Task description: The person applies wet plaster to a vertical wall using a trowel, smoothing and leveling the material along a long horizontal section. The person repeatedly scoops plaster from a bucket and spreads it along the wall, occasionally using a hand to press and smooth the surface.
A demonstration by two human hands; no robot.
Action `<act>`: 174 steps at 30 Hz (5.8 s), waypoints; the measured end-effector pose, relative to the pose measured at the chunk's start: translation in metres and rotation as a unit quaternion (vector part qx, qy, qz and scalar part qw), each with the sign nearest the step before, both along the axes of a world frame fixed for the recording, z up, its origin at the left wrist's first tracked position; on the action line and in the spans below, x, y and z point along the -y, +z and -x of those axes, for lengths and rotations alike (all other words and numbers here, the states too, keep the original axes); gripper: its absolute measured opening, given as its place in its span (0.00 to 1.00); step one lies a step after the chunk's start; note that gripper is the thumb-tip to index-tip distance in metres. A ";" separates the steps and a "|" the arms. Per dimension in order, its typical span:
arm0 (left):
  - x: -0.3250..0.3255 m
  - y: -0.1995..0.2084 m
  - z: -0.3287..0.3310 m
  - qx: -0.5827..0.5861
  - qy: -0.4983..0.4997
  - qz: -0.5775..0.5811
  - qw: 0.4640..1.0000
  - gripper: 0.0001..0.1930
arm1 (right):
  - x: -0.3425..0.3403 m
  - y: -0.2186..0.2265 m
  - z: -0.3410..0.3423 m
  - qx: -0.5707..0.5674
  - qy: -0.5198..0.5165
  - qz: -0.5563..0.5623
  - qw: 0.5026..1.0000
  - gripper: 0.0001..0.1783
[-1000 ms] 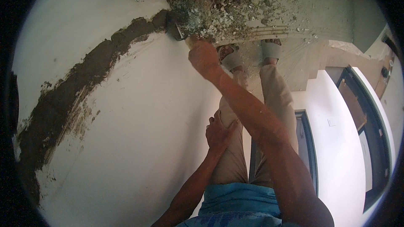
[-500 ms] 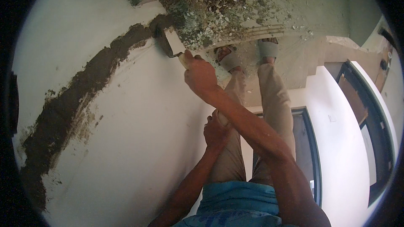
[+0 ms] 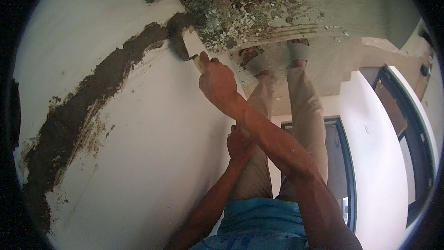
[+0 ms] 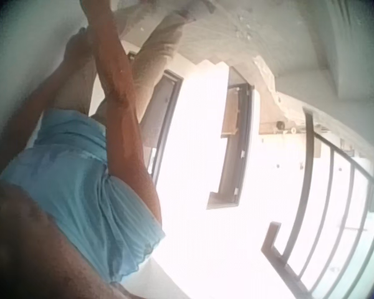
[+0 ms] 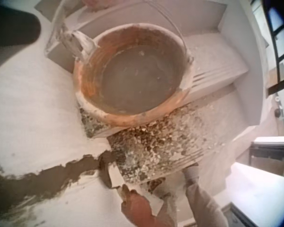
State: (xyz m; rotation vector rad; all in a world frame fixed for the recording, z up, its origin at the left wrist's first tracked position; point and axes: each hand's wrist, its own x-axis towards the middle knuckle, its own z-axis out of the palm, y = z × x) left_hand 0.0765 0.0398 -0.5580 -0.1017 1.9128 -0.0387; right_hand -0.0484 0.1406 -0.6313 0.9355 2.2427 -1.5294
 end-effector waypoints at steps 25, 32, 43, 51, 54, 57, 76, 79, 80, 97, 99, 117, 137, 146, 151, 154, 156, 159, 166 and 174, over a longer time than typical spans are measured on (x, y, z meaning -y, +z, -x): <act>0.047 -0.027 -0.032 -0.025 -0.082 -0.105 0.991 0.40 | -0.031 0.060 0.020 0.057 0.078 0.024 0.995 0.36; 0.029 -0.022 -0.020 -0.047 -0.046 -0.078 0.995 0.42 | -0.054 0.072 0.000 0.032 0.074 0.029 0.996 0.36; 0.053 -0.026 -0.036 -0.095 -0.086 -0.194 0.973 0.35 | -0.028 0.084 0.014 -0.007 0.066 -0.002 0.998 0.37; 0.038 -0.020 -0.022 -0.021 -0.084 -0.118 0.989 0.32 | -0.050 0.117 -0.015 -0.016 0.061 -0.002 0.998 0.40; 0.034 -0.012 -0.021 -0.060 -0.056 -0.148 0.986 0.34 | -0.049 0.117 -0.004 0.004 0.060 0.017 0.998 0.41; 0.021 -0.006 -0.019 -0.110 -0.006 -0.163 0.980 0.40 | -0.023 0.133 -0.007 -0.072 0.072 -0.007 0.995 0.40; -0.001 0.012 -0.001 -0.085 -0.007 -0.106 0.991 0.46 | -0.011 0.172 -0.025 -0.097 0.084 -0.029 0.991 0.42; -0.003 0.012 0.001 -0.056 -0.010 -0.061 0.997 0.45 | -0.017 0.178 -0.035 -0.077 0.082 -0.011 0.994 0.43; -0.001 0.009 0.004 -0.045 -0.013 -0.053 0.998 0.45 | -0.026 0.178 -0.039 -0.051 0.076 0.022 0.996 0.45; -0.004 -0.004 0.006 0.012 -0.033 -0.020 0.999 0.44 | 0.006 0.224 -0.041 -0.059 0.043 -0.016 0.997 0.51; -0.005 0.000 0.009 0.012 -0.014 -0.031 0.999 0.44 | 0.000 0.229 -0.045 -0.054 0.039 0.013 0.998 0.51; 0.015 0.016 -0.015 0.048 -0.043 -0.077 0.995 0.52 | -0.017 0.209 -0.068 -0.095 0.002 0.067 0.993 0.48; 0.050 -0.003 -0.081 -0.062 -0.072 -0.228 0.969 0.43 | -0.059 0.213 0.002 -0.186 0.008 0.107 0.977 0.44; 0.012 0.010 -0.041 -0.028 -0.027 -0.150 0.988 0.41 | -0.085 0.237 -0.004 -0.248 0.096 0.115 0.957 0.44; 0.006 0.012 -0.030 -0.022 -0.016 -0.139 0.990 0.42 | -0.087 0.225 0.022 -0.261 0.037 0.109 0.958 0.45; 0.003 0.011 -0.026 -0.021 -0.007 -0.136 0.990 0.42 | -0.090 0.251 0.029 -0.261 0.098 0.104 0.955 0.46; 0.001 0.011 -0.025 -0.020 -0.003 -0.136 0.991 0.42 | -0.095 0.273 0.023 -0.268 0.131 0.110 0.948 0.46; -0.002 0.012 -0.023 -0.020 0.001 -0.132 0.991 0.42 | -0.102 0.283 0.018 -0.290 0.137 0.139 0.937 0.46; -0.004 0.014 -0.020 -0.008 0.013 -0.131 0.991 0.42 | -0.091 0.278 0.026 -0.277 0.103 0.125 0.947 0.49; 0.003 0.025 -0.023 0.004 0.031 -0.140 0.990 0.43 | -0.090 0.292 -0.010 -0.267 0.121 0.199 0.935 0.49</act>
